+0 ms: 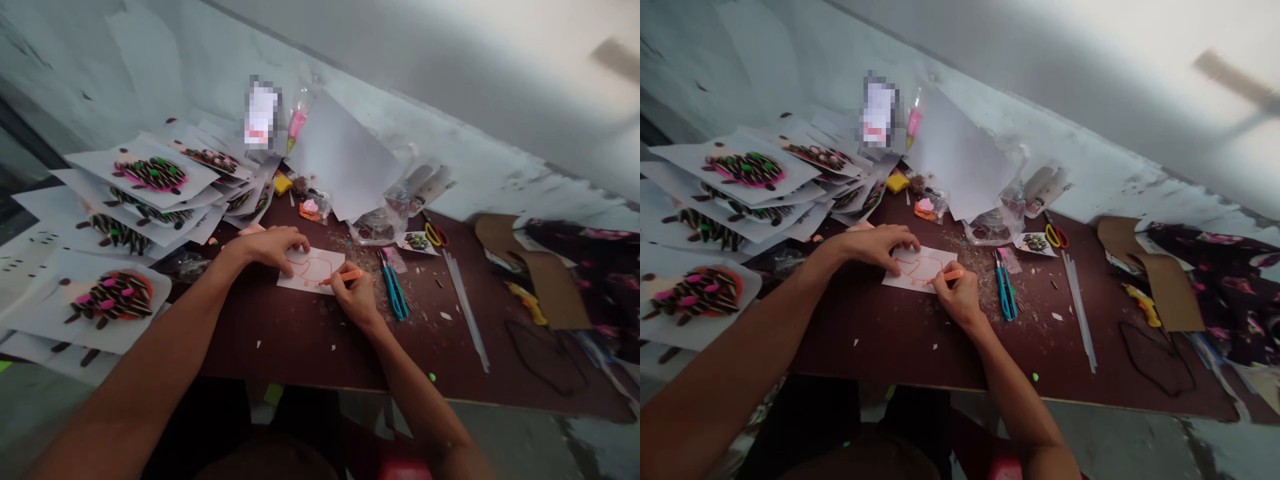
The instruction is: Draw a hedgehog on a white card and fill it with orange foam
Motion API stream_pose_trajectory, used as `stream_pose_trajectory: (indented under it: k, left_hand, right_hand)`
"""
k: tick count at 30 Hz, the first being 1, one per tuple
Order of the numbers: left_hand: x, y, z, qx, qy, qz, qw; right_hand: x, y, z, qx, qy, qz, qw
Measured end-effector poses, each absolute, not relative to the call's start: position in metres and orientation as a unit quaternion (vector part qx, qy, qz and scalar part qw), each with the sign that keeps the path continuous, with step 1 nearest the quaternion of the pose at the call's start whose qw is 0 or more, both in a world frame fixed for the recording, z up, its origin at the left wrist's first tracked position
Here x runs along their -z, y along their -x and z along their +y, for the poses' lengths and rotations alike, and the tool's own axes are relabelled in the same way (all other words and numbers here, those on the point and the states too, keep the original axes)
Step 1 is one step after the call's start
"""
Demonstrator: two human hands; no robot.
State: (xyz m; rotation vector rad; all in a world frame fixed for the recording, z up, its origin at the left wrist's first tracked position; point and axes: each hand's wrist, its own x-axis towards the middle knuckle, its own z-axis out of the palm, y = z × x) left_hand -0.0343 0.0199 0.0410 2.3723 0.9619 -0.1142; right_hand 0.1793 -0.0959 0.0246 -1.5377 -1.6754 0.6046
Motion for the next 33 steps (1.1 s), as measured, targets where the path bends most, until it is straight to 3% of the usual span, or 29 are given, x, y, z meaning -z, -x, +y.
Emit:
stream_pose_trajectory:
  k: [11, 33]
  left_hand:
    - [-0.036, 0.035, 0.022, 0.042, -0.887, 0.359, 0.286]
    - [-0.029, 0.036, 0.026, 0.035, -0.891, 0.352, 0.286]
  right_hand:
    - [-0.031, -0.203, -0.088, -0.174, 0.666, -0.615, 0.384]
    - [-0.027, -0.201, -0.088, -0.185, 0.644, -0.641, 0.375]
